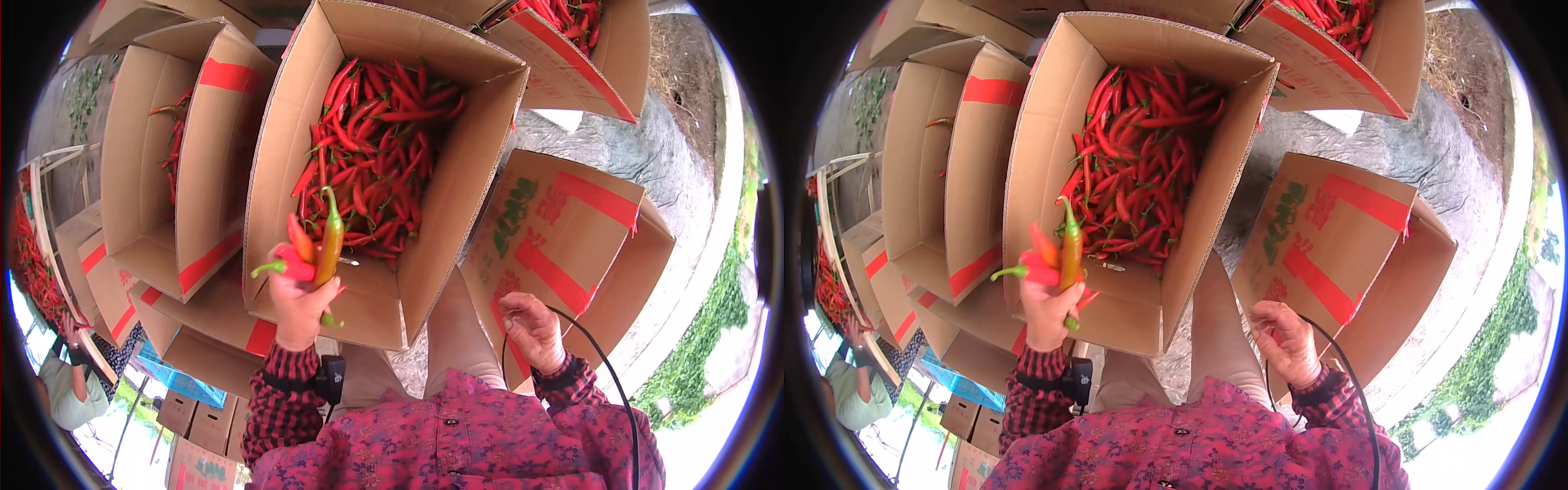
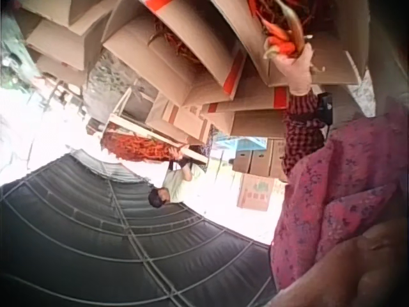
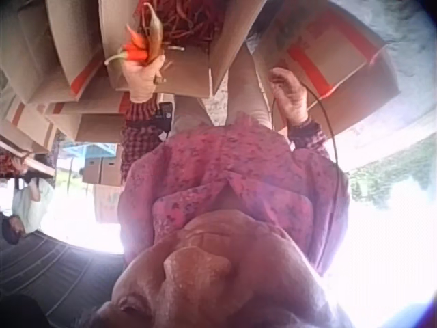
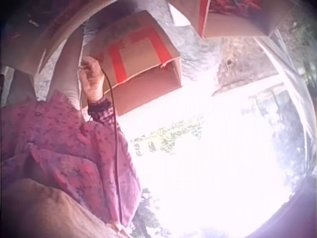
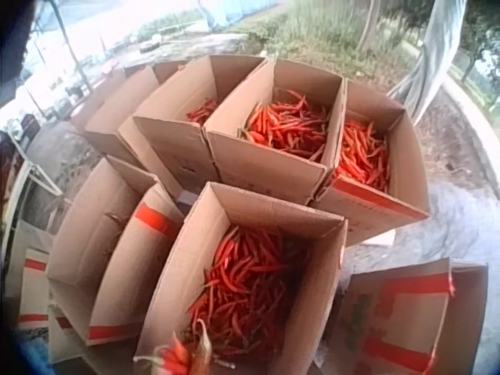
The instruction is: Sorting red chili peppers and packing them into cardboard boxes.
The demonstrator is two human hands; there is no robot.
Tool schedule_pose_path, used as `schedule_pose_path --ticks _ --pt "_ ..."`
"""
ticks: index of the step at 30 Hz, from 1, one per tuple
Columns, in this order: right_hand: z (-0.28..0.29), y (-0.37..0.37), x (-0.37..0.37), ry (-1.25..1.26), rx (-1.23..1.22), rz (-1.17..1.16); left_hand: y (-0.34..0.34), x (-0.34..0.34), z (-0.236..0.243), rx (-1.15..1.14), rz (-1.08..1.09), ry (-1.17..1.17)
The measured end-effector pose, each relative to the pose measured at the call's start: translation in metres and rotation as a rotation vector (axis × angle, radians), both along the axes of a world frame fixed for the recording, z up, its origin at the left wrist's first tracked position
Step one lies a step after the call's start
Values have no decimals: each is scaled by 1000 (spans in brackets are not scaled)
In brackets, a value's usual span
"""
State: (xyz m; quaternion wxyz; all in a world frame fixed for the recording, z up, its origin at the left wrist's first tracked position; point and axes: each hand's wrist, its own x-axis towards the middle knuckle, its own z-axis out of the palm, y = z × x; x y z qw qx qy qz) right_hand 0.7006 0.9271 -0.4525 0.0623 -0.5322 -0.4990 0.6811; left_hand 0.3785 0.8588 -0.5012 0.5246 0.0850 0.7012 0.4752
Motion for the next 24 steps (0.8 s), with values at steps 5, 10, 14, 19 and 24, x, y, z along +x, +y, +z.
schedule_pose_path --ticks 5,10,14,19,24 --pt "12 -5 -87 325 -2 186 -92 -52 119 -179 128 218" --pt "-15 -10 -195 366 258 461 -192 -84 149 -285 431 469" --pt "-108 -20 -277 71 406 775 -278 -104 81 -299 631 607" --pt "-184 -86 -326 -258 214 1100 -281 -95 53 -692 577 353" --pt "-235 -76 -334 -270 768 1502 -296 -59 27 -529 407 193"
